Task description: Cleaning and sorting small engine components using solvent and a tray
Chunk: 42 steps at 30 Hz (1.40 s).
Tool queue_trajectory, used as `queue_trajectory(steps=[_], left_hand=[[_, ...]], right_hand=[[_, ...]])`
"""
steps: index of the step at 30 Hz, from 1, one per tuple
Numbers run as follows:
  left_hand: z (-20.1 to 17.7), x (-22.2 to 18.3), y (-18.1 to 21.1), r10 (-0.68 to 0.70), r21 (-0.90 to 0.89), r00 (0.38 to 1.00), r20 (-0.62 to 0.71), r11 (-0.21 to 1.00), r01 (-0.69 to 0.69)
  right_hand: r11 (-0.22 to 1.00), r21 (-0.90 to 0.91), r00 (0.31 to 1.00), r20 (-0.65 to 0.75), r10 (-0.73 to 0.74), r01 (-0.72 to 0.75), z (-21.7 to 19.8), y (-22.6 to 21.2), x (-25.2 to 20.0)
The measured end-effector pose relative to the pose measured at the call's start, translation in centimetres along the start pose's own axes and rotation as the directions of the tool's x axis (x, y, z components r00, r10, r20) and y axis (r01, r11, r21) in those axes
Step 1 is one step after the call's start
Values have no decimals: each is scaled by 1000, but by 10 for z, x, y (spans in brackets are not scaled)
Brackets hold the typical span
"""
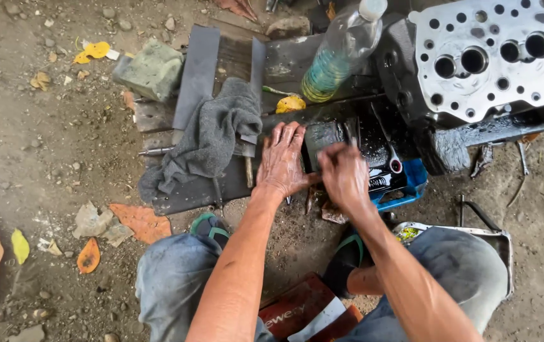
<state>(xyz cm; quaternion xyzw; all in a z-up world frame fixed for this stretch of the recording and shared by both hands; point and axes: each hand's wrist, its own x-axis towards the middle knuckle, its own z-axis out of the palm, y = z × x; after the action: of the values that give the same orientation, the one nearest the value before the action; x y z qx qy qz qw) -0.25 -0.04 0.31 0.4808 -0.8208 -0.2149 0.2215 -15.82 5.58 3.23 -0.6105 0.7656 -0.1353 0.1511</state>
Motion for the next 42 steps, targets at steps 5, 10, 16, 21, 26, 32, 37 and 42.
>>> queue_trajectory(steps=[5,10,16,21,26,32,37,42], left_hand=[[-2,-1,-3,-8,-11,1000,20,1000,8],[-1,-2,-1,5,-21,1000,30,1000,-4],[-3,2,-4,-10,12,1000,-1,1000,10],[3,-3,-5,23,3,1000,20,1000,-23],[3,-1,-5,-7,9,999,34,1000,7],[5,-10,2,22,25,999,39,999,-23],[-1,4,0,38,33,998,43,999,-39],[4,3,-2,-3,7,999,43,1000,3]], right_hand=[[985,60,980,-127,-151,160,3,-4,27],[985,162,985,-169,-22,50,14,4,58],[999,40,997,-76,9,-6,9,-1,6],[975,173,968,-231,-95,137,30,15,80],[996,18,992,-96,-85,87,6,1,-2],[977,11,936,-288,-202,214,40,34,59],[986,139,988,-106,109,-93,12,23,79],[257,915,866,161,474,-311,7,52,31]])
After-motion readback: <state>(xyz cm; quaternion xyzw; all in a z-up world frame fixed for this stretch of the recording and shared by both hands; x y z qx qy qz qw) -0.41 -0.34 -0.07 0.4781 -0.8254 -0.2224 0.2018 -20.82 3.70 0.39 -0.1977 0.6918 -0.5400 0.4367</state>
